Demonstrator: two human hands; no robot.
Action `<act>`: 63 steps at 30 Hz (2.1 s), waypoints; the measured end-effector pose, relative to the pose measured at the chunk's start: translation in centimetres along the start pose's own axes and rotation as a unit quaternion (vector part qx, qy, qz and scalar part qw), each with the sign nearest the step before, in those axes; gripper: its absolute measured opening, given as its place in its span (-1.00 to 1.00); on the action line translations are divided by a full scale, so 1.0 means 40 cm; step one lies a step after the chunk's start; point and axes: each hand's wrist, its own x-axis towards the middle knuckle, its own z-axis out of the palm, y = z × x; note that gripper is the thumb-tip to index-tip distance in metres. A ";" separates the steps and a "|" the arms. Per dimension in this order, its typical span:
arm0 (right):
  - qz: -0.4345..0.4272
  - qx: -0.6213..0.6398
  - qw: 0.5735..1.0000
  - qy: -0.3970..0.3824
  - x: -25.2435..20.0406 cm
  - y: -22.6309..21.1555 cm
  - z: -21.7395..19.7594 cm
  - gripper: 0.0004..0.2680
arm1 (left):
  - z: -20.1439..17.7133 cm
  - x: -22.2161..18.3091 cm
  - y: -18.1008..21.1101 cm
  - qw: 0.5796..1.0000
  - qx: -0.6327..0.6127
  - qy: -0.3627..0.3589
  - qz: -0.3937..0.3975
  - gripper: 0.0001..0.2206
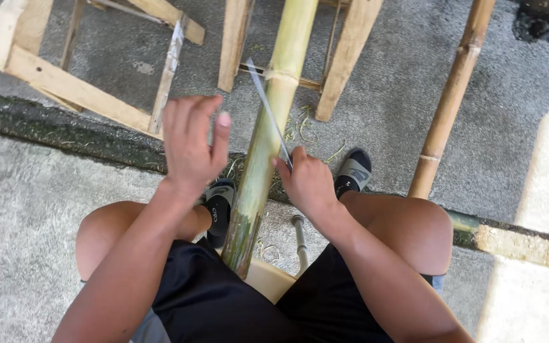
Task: The recorder is using a small knife to peel or scrape a segment of green bamboo while seated outside.
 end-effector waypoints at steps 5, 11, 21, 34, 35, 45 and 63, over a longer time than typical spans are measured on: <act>-0.031 -0.101 0.994 -0.032 -0.073 -0.011 0.007 -0.68 | -0.004 -0.046 0.059 0.997 0.046 -0.002 0.068 -0.81; -0.087 -0.173 0.978 -0.072 -0.085 -0.046 -0.020 -0.62 | 0.102 -0.133 -0.014 0.994 0.011 -0.102 -0.027 -0.79; -0.069 -0.375 0.907 -0.180 -0.053 -0.133 -0.094 -0.41 | 0.192 -0.212 -0.005 0.978 -0.110 -0.078 -0.162 -0.60; 0.007 -0.370 0.905 -0.207 0.003 -0.181 -0.111 -0.43 | 0.237 -0.153 -0.038 0.969 -0.122 -0.086 -0.199 -0.58; 0.010 -0.371 0.905 -0.208 0.014 -0.177 -0.114 -0.43 | 0.247 -0.144 -0.045 0.968 -0.124 -0.088 -0.199 -0.58; 0.036 -0.370 0.901 -0.222 0.139 -0.181 -0.178 -0.38 | 0.345 -0.013 -0.111 0.973 -0.128 -0.092 -0.170 -0.55; 0.050 -0.389 0.904 -0.168 0.182 -0.167 -0.201 -0.35 | 0.369 0.057 -0.143 0.969 -0.134 -0.138 -0.155 -0.46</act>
